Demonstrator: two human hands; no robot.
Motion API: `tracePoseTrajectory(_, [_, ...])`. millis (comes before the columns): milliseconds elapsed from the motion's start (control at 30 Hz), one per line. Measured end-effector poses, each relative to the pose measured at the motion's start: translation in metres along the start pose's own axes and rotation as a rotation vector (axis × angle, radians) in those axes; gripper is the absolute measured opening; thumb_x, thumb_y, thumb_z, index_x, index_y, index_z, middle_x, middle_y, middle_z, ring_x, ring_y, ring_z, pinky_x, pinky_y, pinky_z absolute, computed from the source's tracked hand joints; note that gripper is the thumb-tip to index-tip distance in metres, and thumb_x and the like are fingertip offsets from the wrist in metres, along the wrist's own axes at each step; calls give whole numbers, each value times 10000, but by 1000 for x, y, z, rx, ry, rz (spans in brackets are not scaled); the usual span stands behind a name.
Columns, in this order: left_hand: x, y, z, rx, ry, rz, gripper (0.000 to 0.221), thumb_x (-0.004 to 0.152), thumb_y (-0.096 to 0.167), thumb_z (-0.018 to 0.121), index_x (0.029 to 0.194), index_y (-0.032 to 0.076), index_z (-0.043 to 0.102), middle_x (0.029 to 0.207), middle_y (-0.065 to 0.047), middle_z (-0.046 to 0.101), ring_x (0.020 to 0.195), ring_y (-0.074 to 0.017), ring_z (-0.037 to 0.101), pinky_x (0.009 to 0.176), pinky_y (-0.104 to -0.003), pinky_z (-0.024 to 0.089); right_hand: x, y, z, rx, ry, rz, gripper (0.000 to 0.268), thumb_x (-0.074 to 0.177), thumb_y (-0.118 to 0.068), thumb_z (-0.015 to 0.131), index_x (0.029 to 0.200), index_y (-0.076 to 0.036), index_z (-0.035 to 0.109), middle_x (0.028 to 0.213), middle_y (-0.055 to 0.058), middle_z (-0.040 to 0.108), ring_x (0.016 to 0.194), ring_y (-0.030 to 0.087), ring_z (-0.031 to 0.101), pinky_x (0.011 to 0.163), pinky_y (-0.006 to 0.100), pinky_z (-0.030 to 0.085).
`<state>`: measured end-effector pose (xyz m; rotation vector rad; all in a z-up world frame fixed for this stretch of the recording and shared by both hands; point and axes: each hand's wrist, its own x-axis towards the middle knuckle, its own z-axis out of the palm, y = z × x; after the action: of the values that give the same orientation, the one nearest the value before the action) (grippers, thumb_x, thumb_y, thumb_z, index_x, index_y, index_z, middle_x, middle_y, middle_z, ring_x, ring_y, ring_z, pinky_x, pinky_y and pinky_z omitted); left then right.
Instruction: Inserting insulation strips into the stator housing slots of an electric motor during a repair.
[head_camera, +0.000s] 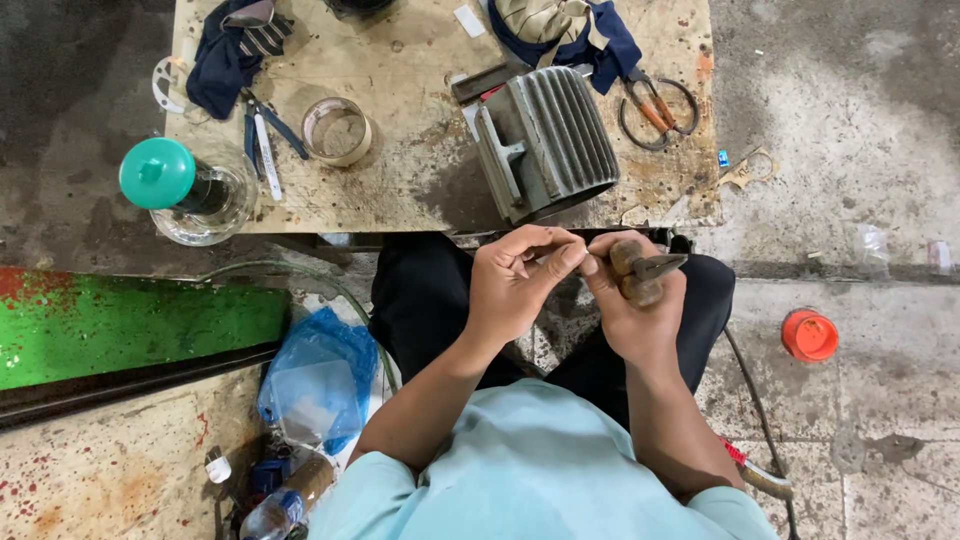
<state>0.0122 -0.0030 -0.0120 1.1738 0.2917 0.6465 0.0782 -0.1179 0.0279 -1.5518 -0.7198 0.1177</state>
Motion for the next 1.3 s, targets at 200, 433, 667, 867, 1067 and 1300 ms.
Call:
tracePoseTrajectory(200, [6,16,-8,193,-109,109,74,994,80,736,984,15,770,870,-151,756,830,-208,757,638,-322,624,-9,25,-5,-112,-50,-66,84,921,3,751,985,-24,705,893,129,686,817,251,689,795,367,502])
tracePoseTrajectory(433, [20,27,-19,6,-105,8,154,1008,114,735,1084,-17,765,940,-159,777,822,-143,732,693,-265,646,2,18,-30,-229,-306,151,229,992,-143,716,1203,-51,715,940,185,737,875,301,719,817,484,528])
tracePoseTrajectory(667, [19,47,-18,166,-87,7,206,970,77,762,1156,-10,767,933,-229,780,836,-192,758,688,-307,657,8,5,-23,-106,-483,198,298,1010,-46,628,1300,10,660,1006,238,739,938,293,683,848,541,531])
tracePoseTrajectory(867, [18,50,-17,263,-47,32,204,961,92,772,1145,4,779,966,-246,787,877,-285,781,703,-332,671,0,21,-10,-277,-418,235,317,982,-149,682,1279,-40,672,950,249,753,919,422,724,808,556,542])
tracePoseTrajectory(1067, [21,40,-14,348,-9,104,179,952,96,783,1123,44,800,989,-199,797,869,-259,776,691,-328,667,-12,56,2,-244,-240,195,209,990,-162,726,1163,-48,707,877,209,752,880,353,706,783,475,557])
tracePoseTrajectory(1300, [24,22,-8,-37,27,59,313,944,73,791,1172,44,580,1089,-201,716,927,-259,732,897,-401,626,1,36,6,142,-148,38,178,951,-11,720,1089,47,624,886,174,682,855,258,663,825,425,565])
